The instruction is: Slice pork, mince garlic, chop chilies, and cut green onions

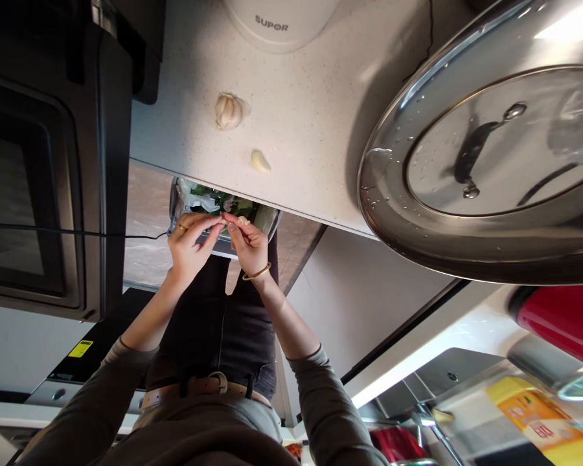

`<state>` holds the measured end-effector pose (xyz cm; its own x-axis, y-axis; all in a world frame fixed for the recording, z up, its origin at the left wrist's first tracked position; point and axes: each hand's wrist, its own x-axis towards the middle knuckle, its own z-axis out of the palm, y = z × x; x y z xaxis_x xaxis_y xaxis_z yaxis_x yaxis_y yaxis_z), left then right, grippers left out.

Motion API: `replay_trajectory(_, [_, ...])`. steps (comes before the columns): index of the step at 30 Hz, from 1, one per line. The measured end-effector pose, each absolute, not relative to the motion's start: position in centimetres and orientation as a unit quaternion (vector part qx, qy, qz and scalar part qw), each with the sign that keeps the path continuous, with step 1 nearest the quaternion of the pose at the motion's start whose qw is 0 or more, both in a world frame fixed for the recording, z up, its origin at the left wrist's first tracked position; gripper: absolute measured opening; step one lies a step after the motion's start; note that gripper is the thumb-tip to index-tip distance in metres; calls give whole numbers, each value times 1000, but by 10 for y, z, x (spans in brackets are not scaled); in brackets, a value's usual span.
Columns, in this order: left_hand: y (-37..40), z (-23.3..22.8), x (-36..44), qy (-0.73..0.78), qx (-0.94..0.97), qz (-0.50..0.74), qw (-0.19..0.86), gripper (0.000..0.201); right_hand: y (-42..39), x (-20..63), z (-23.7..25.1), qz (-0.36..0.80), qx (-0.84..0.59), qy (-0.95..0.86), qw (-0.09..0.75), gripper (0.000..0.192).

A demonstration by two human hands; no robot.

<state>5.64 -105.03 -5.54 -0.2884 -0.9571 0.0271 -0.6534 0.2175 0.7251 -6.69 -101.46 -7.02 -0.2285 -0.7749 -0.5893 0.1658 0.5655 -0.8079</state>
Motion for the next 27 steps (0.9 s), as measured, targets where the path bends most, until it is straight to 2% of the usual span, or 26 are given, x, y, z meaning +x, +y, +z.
replay_trajectory(9, [-1050,-53,52,-696,559,-366,262,4,-1011,-63,-63,-380,-292,710,517,29])
replay_trajectory(16, [-1052,-57,58,-676,606,-335,252,10,-1013,-66,-60,-385,-285,712,514,30])
replay_trajectory(22, [-1055,-53,60,-705,553,-383,225,18,-1012,-67,-61,-390,-287,704,519,33])
replay_trajectory(27, [-1052,-54,55,-710,541,-380,241,7,-1010,-64,-59,-353,-309,717,515,39])
